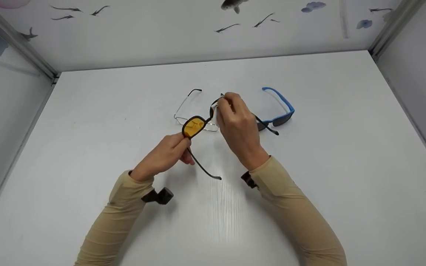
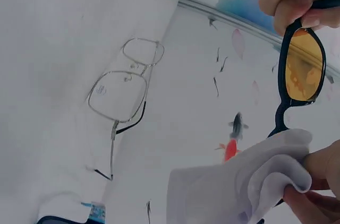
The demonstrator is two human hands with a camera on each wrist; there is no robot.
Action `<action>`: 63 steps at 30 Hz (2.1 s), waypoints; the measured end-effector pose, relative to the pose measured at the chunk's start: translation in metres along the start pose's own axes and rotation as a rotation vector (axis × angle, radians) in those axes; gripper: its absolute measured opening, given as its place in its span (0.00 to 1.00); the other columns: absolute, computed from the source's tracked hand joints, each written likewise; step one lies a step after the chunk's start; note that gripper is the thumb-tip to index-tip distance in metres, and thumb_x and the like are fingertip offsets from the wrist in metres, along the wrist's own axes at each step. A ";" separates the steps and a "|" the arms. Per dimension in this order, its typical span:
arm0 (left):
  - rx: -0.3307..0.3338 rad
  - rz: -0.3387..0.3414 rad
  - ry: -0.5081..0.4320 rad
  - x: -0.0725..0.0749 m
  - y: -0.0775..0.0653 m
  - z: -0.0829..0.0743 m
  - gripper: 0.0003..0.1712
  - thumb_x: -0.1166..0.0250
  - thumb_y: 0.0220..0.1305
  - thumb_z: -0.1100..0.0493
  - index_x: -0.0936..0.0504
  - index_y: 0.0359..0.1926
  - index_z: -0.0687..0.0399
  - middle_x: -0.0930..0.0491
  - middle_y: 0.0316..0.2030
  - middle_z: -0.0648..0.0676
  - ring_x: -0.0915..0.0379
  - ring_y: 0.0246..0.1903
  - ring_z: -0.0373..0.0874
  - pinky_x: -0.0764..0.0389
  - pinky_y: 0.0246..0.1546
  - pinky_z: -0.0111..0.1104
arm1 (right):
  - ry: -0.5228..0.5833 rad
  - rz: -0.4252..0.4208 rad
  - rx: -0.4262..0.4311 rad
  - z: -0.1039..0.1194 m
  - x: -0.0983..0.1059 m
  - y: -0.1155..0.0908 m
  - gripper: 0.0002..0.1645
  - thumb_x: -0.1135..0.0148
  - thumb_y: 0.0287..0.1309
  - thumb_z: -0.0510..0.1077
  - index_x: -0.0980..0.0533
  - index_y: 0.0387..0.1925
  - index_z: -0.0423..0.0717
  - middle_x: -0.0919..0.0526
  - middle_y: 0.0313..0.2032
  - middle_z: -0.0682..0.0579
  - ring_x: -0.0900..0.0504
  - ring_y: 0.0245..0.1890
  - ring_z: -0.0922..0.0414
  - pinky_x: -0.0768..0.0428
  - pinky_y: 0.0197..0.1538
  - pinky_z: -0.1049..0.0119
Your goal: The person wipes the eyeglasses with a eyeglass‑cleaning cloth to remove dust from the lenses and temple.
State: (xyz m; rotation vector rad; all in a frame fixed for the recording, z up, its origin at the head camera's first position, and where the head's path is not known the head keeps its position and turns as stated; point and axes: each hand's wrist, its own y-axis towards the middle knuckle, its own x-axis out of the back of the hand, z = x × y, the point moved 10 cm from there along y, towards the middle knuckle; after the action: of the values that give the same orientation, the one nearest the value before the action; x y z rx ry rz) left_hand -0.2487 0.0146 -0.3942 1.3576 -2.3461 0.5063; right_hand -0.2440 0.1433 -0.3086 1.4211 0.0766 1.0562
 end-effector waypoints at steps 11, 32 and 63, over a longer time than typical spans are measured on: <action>-0.006 -0.033 -0.067 0.011 -0.003 -0.001 0.14 0.57 0.71 0.64 0.27 0.31 0.61 0.24 0.17 0.50 0.20 0.24 0.48 0.32 0.22 0.27 | 0.073 0.076 0.092 0.013 -0.010 -0.014 0.16 0.34 0.49 0.23 0.22 0.42 0.33 0.26 0.44 0.37 0.19 0.44 0.44 0.18 0.39 0.51; -0.005 -0.075 -0.042 0.009 -0.002 -0.001 0.15 0.57 0.71 0.64 0.26 0.32 0.65 0.24 0.18 0.51 0.22 0.23 0.44 0.34 0.21 0.27 | -0.025 0.038 0.021 0.007 -0.007 -0.003 0.07 0.34 0.53 0.26 0.19 0.36 0.30 0.19 0.36 0.36 0.18 0.37 0.42 0.17 0.38 0.51; 0.011 -0.062 -0.010 0.003 0.000 0.007 0.15 0.56 0.71 0.64 0.25 0.33 0.66 0.23 0.18 0.49 0.24 0.21 0.40 0.33 0.20 0.26 | 0.070 0.066 -0.013 -0.001 -0.013 0.007 0.06 0.37 0.53 0.25 0.23 0.34 0.32 0.21 0.35 0.39 0.19 0.34 0.48 0.18 0.36 0.56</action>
State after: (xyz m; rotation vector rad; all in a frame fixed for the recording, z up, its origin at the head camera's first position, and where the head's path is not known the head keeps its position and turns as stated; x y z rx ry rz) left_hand -0.2512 0.0098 -0.3986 1.4366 -2.3038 0.4965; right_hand -0.2560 0.1349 -0.3102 1.3829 0.0734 1.1590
